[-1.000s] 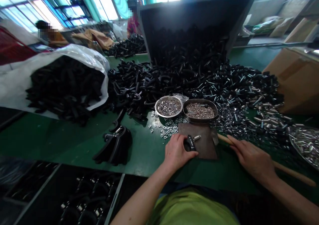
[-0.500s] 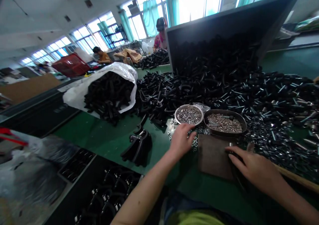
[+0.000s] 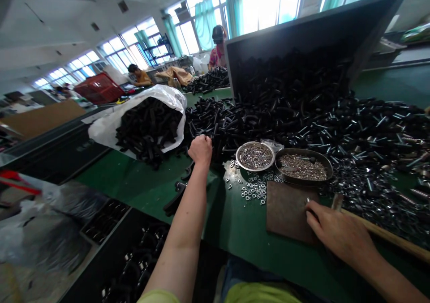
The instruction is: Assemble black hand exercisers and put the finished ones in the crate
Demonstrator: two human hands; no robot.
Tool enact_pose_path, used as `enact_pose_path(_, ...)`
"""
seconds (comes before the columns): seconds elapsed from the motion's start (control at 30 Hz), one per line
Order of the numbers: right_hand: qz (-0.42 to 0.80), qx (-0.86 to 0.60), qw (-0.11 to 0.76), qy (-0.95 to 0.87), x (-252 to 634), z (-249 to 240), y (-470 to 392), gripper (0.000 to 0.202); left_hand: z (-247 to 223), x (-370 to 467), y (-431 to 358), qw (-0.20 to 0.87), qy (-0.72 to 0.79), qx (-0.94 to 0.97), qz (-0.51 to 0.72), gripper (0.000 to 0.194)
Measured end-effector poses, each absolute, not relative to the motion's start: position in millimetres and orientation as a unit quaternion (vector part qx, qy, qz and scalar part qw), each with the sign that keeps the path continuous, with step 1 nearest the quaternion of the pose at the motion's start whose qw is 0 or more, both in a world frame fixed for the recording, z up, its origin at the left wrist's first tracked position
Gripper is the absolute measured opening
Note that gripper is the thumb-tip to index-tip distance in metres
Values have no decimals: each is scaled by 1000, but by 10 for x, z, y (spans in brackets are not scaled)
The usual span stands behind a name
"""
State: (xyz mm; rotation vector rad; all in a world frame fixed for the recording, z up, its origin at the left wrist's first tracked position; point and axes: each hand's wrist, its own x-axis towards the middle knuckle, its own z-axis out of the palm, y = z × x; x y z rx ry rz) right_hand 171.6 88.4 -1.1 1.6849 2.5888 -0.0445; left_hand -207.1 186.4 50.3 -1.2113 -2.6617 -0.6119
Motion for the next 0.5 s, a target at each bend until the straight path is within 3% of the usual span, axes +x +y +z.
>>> enact_pose_path(0.1,-7,550,23,835,1722,-19,873,26,514,-2110,1825,70,-879,-420,-216,38)
enact_pose_path(0.23,3,556,6,831,1715,-24,842,26,359,-2131,1855,53,-878,-404,-249,50)
enact_pose_path(0.4,-20,561,-17,827,1750,-57,870,30,303,-2197,1961,19,-869,-385,-308,32)
enact_pose_path(0.5,-101,576,-61,809,1834,-122,927,34,473,-2228,1945,41,-849,-392,-352,29)
